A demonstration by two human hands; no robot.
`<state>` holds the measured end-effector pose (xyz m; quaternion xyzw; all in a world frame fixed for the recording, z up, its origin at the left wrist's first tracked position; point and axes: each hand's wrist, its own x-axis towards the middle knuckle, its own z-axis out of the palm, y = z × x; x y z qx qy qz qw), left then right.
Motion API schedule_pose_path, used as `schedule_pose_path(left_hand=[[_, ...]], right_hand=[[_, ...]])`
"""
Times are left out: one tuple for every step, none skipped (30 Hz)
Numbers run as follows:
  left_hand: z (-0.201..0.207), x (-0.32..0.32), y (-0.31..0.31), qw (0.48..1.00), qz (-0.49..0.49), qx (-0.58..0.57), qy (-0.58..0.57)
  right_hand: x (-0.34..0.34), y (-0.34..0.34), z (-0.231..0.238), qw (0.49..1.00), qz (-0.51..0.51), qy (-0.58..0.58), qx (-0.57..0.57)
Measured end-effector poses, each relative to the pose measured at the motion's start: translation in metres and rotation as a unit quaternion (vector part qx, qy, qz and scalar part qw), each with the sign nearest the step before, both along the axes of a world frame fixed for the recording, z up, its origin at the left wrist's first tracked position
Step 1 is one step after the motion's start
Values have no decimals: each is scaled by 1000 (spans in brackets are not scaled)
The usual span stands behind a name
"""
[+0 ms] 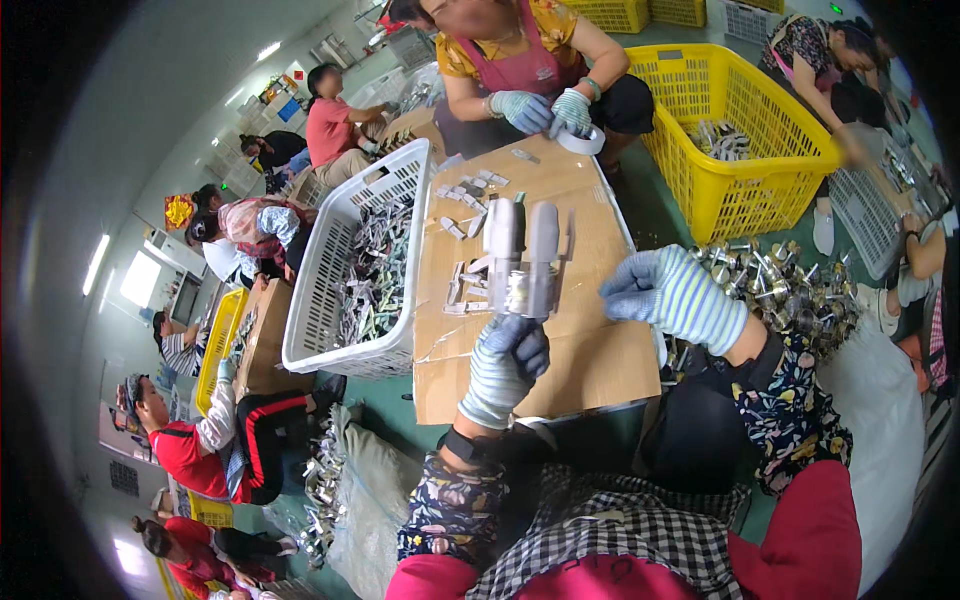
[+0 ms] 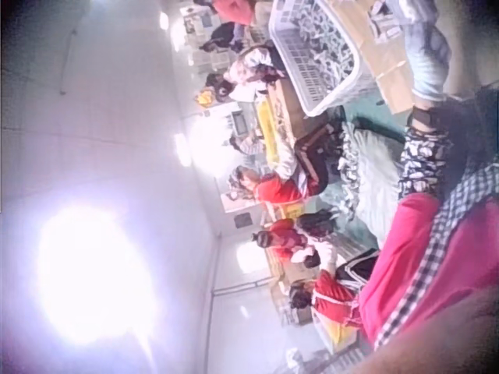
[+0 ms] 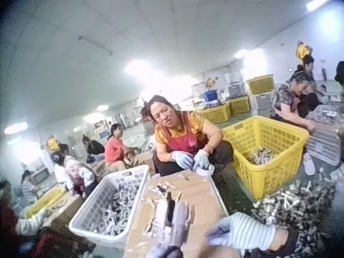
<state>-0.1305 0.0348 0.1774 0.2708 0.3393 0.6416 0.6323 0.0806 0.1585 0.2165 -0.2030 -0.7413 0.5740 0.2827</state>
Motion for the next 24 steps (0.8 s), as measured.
schedule_pose_path(left_hand=[[-3,3,-4,1000,-2,-4,3],[-3,9,-8,996,-46,27,-78],[-3,14,-13,982,-89,57,-158],[-3,24,-14,976,-98,60,-187],[-2,31,-16,976,-102,59,-186],[-2,38,-19,967,-116,74,-214],[-3,40,-24,958,-125,89,-241],[-8,39,-27,949,-147,102,-259],[-9,41,-31,950,-146,102,-256],[-4,42,-37,954,-135,114,-242],[0,50,-37,955,-133,123,-237],[10,56,-43,986,98,19,137],[5,41,-34,953,-177,155,-190],[4,36,-43,980,-25,109,163],[18,40,-45,861,143,44,487],[15,58,-30,899,290,77,320],[6,58,-12,817,369,188,402],[2,52,-5,754,386,213,487],[3,49,0,684,395,238,565],[18,57,4,627,410,245,615],[5,58,0,650,374,217,625],[-6,69,-13,786,289,199,509],[-11,75,-33,886,200,179,379],[-12,68,-55,989,43,132,52]], right_hand=[[-4,-4,3,1000,-2,3,-4],[-6,-11,15,1000,-14,6,-9],[-8,-16,25,1000,-25,9,-14],[-8,-16,30,999,-9,-12,-43],[-8,-17,30,999,-13,-11,-44],[-9,-18,29,998,-1,22,-53],[-12,-19,29,996,15,55,-62],[-11,-19,36,997,37,28,-66],[-13,-17,32,997,39,31,-65],[-19,-16,26,986,82,74,-126],[-19,-10,15,969,115,111,-186],[-19,1,4,999,34,34,-17],[-27,14,-9,999,-38,-1,-14],[-18,15,-24,996,-62,21,62],[-15,2,-15,986,-78,41,138],[-12,-11,-2,999,-28,37,4],[-12,-30,-9,965,25,213,-153],[-14,-46,-12,966,3,244,-85],[-18,-60,-4,964,-6,263,-36],[-23,-77,13,961,1,264,-80],[-25,-89,26,955,6,267,-125],[-32,-83,18,961,-60,271,3],[-42,-74,12,945,-114,276,136],[-58,-50,26,930,-133,272,208]])
